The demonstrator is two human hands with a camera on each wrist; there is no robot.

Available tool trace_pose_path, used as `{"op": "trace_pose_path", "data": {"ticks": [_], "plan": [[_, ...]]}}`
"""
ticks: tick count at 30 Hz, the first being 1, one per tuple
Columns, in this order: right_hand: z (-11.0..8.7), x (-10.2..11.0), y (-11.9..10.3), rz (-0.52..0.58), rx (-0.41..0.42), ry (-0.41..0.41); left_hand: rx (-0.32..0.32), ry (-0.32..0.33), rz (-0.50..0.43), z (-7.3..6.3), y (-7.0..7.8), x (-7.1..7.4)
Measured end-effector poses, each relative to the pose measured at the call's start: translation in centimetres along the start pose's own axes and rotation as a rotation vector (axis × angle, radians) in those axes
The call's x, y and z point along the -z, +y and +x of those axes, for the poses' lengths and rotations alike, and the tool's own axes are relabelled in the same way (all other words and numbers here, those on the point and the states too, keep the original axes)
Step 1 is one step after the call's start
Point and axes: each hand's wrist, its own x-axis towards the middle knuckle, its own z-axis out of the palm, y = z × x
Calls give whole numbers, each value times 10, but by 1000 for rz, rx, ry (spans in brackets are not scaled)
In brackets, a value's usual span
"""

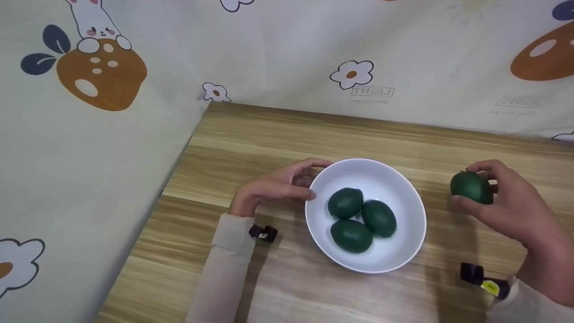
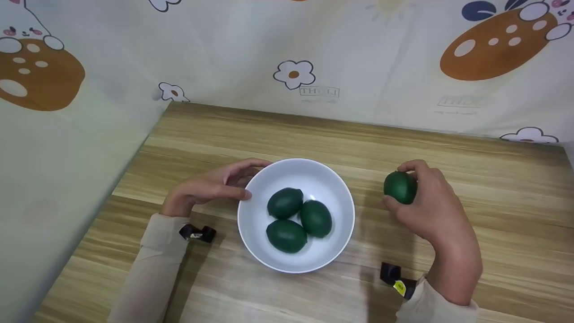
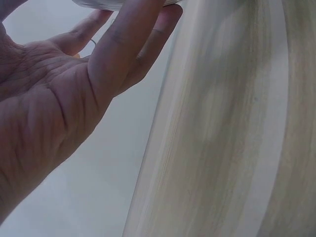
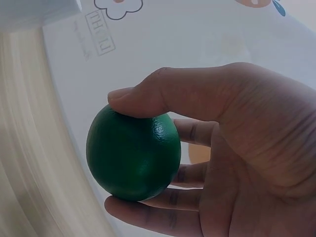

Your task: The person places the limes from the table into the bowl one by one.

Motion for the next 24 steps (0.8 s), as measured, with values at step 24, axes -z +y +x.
{"op": "trace_pose_path", "data": {"ticks": [24], "plan": [[1, -1, -22, -5, 135, 7, 8, 6, -3, 1, 1, -1]]}}
